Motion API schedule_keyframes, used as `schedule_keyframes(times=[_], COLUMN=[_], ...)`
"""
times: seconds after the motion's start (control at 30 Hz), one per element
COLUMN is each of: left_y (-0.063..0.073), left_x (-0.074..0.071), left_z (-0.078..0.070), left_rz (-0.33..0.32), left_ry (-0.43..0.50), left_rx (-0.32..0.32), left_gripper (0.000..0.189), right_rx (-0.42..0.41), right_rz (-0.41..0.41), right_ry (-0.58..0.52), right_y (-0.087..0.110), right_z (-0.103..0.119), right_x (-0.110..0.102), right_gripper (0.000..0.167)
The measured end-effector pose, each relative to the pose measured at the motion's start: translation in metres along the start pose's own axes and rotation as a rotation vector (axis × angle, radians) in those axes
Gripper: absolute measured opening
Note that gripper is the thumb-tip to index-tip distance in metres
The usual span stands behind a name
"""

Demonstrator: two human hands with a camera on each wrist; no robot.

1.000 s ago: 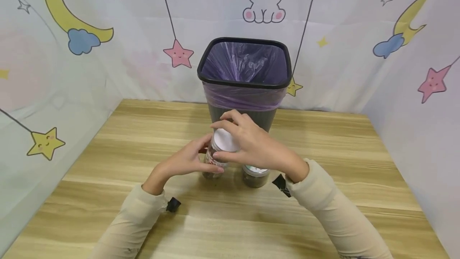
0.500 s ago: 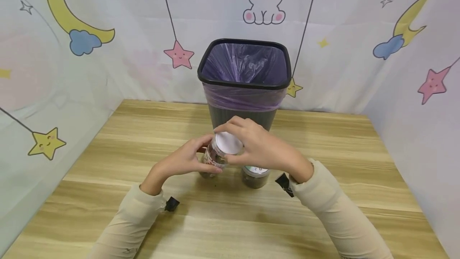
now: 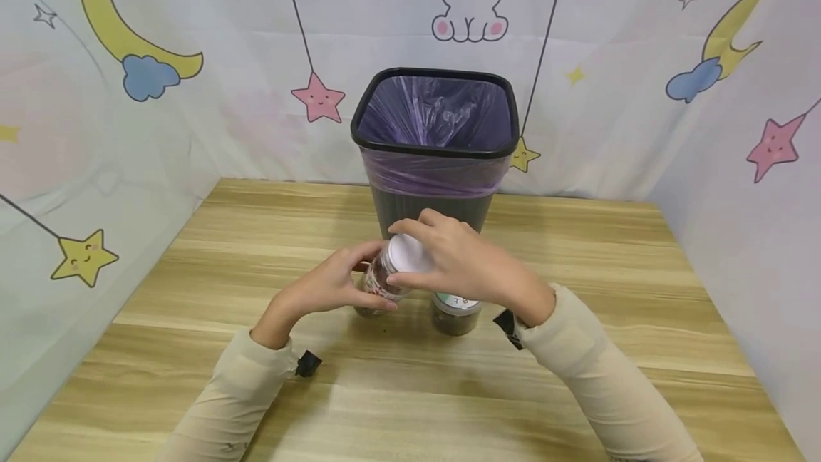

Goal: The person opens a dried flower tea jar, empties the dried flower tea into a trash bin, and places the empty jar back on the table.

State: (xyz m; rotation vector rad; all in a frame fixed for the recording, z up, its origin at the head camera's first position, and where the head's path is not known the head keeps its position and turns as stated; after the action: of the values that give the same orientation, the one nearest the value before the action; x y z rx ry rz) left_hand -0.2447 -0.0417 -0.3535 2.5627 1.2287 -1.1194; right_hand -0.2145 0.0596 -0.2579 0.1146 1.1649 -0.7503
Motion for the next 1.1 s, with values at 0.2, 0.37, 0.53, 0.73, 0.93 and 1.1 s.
schedule_keyframes(times=[0.2, 0.37, 0.53, 0.73, 0.93, 1.1], left_y=[0.000, 0.000, 0.000, -0.002, -0.003, -0.003], left_x=[-0.001, -0.001, 0.000, 0.000, 0.001, 0.002], left_z=[-0.001, -0.002, -0.003, -0.002, -0.002, 0.000], left_rz=[-0.006, -0.003, -0.003, -0.015, -0.018, -0.012], left_ry=[-0.016, -0.005, 0.008, -0.016, -0.031, -0.034], left_rx=[0.000, 0.006, 0.021, 0.018, 0.009, -0.001], left_gripper=[0.073, 0.070, 0.071, 0.075, 0.074, 0.073], right_rx=[-0.034, -0.171, -0.201, 0.014, -0.009, -0.135], right_rz=[0.062, 0.073, 0.055, 0.020, 0.062, 0.054], right_ry=[-0.088, -0.087, -0.046, 0.037, -0.008, -0.055], right_y=[0.002, 0.005, 0.006, 0.004, 0.005, 0.006], right_z=[-0.001, 0.010, 0.014, -0.002, -0.004, 0.003], right_x=[0.001, -0.001, -0.001, -0.003, 0.000, -0.003], right_gripper=[0.049, 0.049, 0.059, 0.070, 0.050, 0.046])
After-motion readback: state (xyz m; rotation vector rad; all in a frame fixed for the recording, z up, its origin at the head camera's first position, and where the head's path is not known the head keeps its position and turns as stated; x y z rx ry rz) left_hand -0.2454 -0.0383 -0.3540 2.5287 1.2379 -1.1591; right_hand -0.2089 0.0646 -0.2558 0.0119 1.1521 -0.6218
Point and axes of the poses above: each hand's wrist, its own y-axis away from the middle knuckle, its own x-axis out of the palm, z = x × y, the point moved 10 cm from there along -y, towards the middle knuckle, and after that the axes turned 6 degrees about -y, right-handed, at the moved point
